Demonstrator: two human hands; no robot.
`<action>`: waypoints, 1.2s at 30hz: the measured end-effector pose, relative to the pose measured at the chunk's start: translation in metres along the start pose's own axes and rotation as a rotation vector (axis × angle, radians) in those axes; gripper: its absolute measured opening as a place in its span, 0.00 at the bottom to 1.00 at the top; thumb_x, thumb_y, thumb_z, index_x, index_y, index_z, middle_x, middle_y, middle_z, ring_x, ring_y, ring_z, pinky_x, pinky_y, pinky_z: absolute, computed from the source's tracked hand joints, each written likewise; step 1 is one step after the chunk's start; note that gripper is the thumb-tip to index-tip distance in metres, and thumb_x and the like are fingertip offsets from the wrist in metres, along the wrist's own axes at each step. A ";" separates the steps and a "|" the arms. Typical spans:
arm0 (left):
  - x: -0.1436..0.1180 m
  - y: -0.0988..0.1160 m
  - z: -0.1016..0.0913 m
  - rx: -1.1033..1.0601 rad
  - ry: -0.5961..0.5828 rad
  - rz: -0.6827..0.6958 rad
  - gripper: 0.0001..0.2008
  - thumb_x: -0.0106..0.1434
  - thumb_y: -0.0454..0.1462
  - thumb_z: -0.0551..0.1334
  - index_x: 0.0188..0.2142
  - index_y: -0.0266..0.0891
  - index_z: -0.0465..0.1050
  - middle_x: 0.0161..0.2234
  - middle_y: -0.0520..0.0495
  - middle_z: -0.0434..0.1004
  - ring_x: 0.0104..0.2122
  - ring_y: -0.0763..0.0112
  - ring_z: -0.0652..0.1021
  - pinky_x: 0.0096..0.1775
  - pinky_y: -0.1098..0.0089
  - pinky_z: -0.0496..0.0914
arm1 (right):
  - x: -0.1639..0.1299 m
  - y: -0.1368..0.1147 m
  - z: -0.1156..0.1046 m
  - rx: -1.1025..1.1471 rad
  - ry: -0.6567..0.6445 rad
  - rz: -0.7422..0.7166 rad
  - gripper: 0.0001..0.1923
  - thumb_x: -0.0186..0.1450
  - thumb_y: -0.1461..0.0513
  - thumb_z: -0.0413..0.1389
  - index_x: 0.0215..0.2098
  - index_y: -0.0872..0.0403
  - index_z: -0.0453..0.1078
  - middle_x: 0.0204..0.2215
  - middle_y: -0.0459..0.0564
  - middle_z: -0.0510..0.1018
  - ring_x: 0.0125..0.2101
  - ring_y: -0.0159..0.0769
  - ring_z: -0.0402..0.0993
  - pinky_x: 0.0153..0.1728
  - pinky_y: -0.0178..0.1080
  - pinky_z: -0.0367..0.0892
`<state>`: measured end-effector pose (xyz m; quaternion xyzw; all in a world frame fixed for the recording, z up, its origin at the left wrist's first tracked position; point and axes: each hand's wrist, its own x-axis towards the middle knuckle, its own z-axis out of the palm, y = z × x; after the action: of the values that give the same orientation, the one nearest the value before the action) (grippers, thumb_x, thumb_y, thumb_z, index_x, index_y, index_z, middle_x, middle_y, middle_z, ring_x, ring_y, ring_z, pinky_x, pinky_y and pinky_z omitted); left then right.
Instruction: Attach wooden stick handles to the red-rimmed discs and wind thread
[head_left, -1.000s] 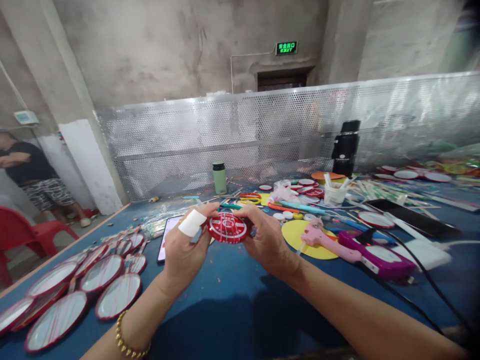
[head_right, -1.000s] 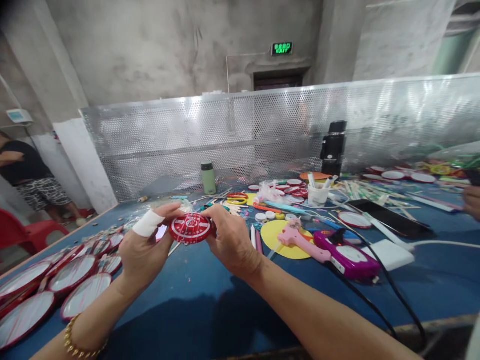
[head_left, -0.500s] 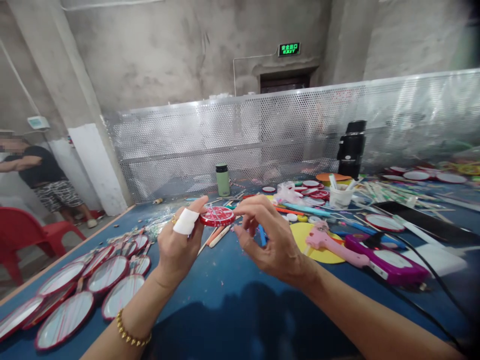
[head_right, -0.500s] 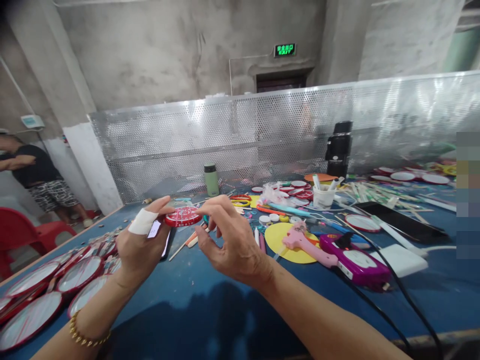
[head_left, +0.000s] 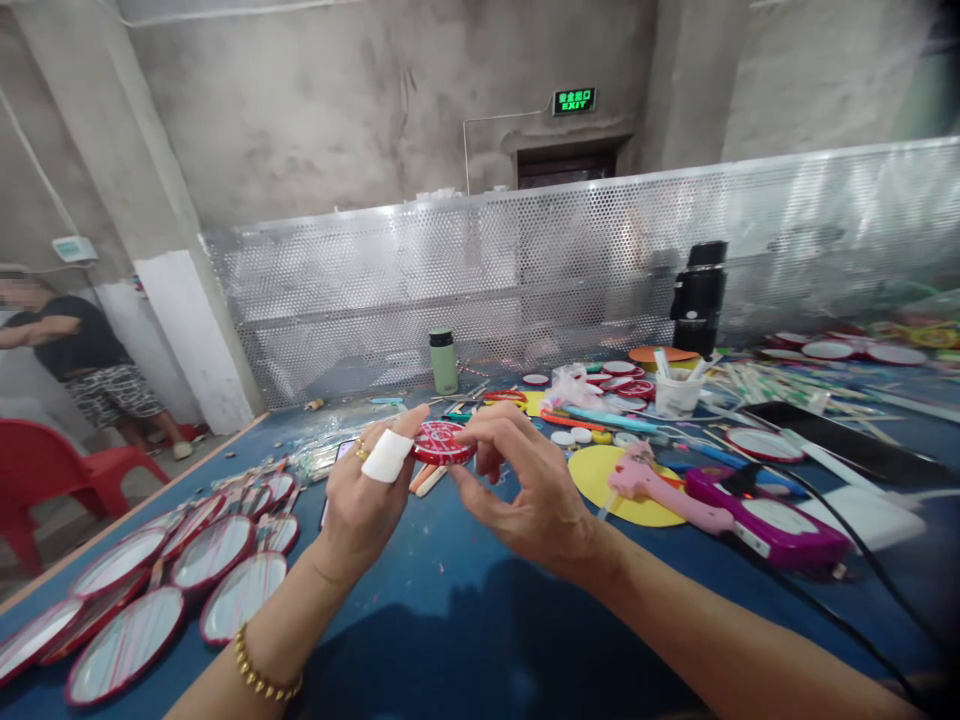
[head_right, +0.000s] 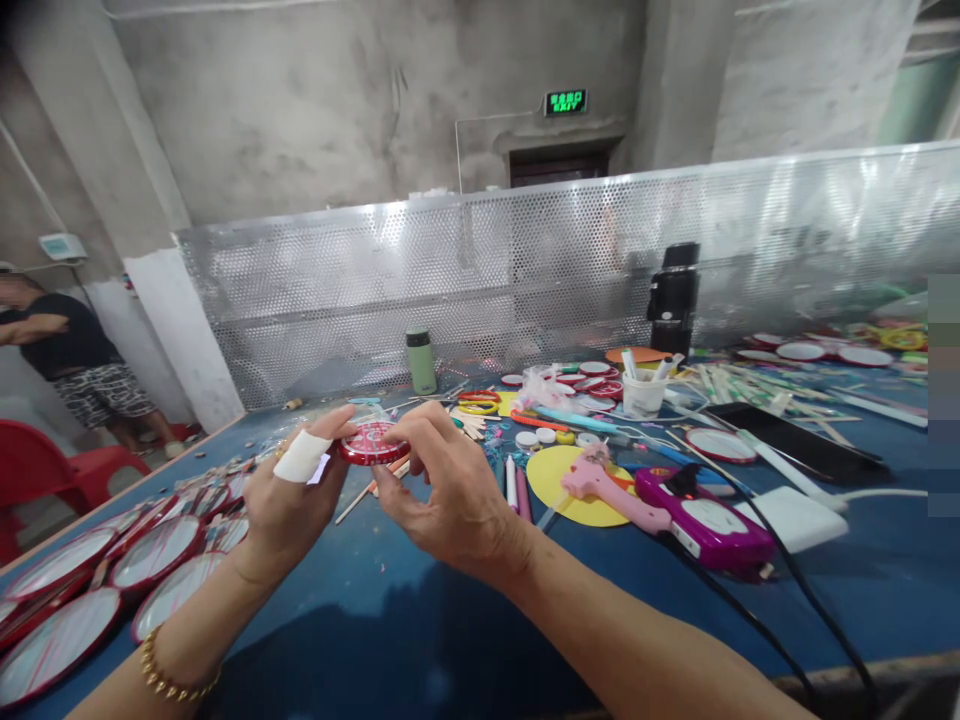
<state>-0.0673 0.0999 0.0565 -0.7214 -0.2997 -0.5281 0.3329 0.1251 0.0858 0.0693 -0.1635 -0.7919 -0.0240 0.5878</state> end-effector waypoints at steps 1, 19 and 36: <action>0.000 0.000 0.000 -0.006 0.003 -0.003 0.23 0.65 0.28 0.61 0.58 0.43 0.69 0.40 0.45 0.84 0.40 0.68 0.82 0.43 0.69 0.75 | 0.000 0.001 0.001 -0.007 0.004 0.002 0.09 0.65 0.67 0.56 0.44 0.52 0.67 0.36 0.47 0.71 0.29 0.29 0.67 0.30 0.35 0.71; 0.001 0.004 -0.003 -0.036 0.008 0.037 0.26 0.63 0.24 0.61 0.59 0.42 0.66 0.43 0.44 0.83 0.44 0.68 0.81 0.48 0.69 0.73 | 0.001 -0.001 0.001 -0.077 0.023 0.025 0.11 0.62 0.68 0.57 0.41 0.51 0.64 0.31 0.44 0.67 0.29 0.31 0.65 0.31 0.38 0.67; 0.009 -0.011 0.003 -0.724 -0.501 -0.585 0.20 0.62 0.33 0.62 0.54 0.38 0.70 0.33 0.51 0.81 0.31 0.73 0.77 0.38 0.69 0.71 | 0.009 0.009 -0.017 0.134 -0.231 0.113 0.05 0.68 0.66 0.56 0.35 0.54 0.74 0.28 0.45 0.75 0.29 0.29 0.69 0.31 0.35 0.65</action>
<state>-0.0716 0.1097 0.0667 -0.7805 -0.3573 -0.4801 -0.1809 0.1410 0.0922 0.0816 -0.1699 -0.8436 0.0812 0.5029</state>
